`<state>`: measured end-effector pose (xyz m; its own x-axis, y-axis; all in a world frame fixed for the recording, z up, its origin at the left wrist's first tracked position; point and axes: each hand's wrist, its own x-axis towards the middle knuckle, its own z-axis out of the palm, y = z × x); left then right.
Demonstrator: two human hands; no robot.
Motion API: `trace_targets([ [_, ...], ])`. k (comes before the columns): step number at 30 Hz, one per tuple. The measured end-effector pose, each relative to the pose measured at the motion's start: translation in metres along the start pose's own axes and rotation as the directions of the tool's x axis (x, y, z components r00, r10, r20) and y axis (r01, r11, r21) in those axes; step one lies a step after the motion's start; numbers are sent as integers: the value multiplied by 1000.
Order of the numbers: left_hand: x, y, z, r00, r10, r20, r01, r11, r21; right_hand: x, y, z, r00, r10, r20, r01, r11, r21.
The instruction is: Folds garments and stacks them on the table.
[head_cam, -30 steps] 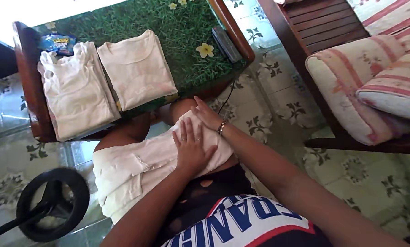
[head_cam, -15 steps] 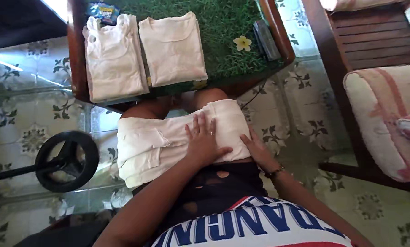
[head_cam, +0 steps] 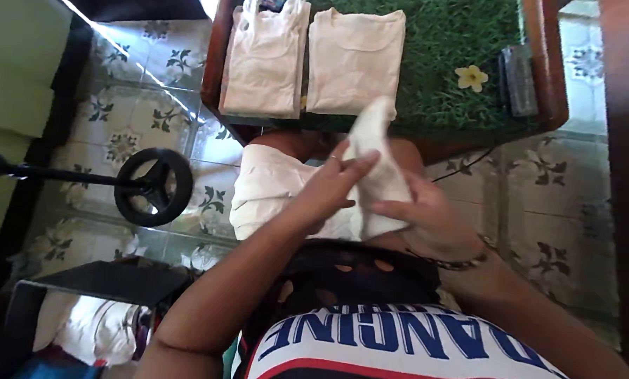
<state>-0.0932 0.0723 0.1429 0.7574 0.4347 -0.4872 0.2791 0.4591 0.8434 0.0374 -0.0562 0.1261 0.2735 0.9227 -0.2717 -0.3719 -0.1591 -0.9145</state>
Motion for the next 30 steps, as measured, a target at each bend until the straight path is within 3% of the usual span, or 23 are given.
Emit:
trace_targets([
  [3, -25, 4, -43, 984, 28, -175, -54, 988, -146, 40, -2, 54, 938, 97, 334, -35, 982, -188],
  [6, -46, -24, -109, 918, 98, -384, -233, 918, -322, 75, 1, 93, 731, 132, 669, -65, 990, -125],
  [7, -53, -37, -133, 897, 115, -427, -264, 913, -310, 81, 3, 98, 705, 102, 701, -46, 994, -98],
  [8, -58, -51, -154, 877, 113, -468, -274, 916, -292, 84, 9, 99, 750, 67, 658, 2, 995, -104],
  [9, -61, -67, -171, 853, 87, -515, -269, 919, -290, 84, 17, 95, 841, 51, 538, 44, 986, -162],
  [11, -63, -104, -199, 822, 8, -569, -231, 919, -320, 85, 49, 73, 987, 90, 136, -45, 952, -302],
  [12, -61, -122, -206, 811, -34, -585, -203, 920, -335, 87, 69, 59, 987, 147, -58, -158, 943, -292],
  [14, -56, -153, -211, 824, -71, -562, -172, 913, -369, 82, 94, 39, 873, 415, -255, -456, 881, -126],
  [16, -51, -173, -214, 862, -36, -505, -210, 882, -422, 73, 102, 32, 771, 587, -247, -606, 795, -4],
  [19, -48, -182, -218, 917, -6, -398, -210, 842, -497, 73, 96, 31, 807, 584, -83, -569, 808, 155],
  [22, -50, -163, -205, 914, -67, -401, -149, 862, -484, 81, 83, 26, 850, 523, -61, -501, 839, 214],
  [24, -51, -152, -192, 920, -85, -381, -122, 865, -487, 85, 82, 13, 857, 504, -104, -476, 853, 213],
  [28, -49, -120, -146, 937, -119, -330, -49, 886, -460, 91, 92, -5, 771, 528, -356, -473, 849, 235],
  [30, -44, -110, -135, 935, -141, -326, -13, 904, -427, 96, 95, -2, 747, 530, -402, -475, 848, 235],
])
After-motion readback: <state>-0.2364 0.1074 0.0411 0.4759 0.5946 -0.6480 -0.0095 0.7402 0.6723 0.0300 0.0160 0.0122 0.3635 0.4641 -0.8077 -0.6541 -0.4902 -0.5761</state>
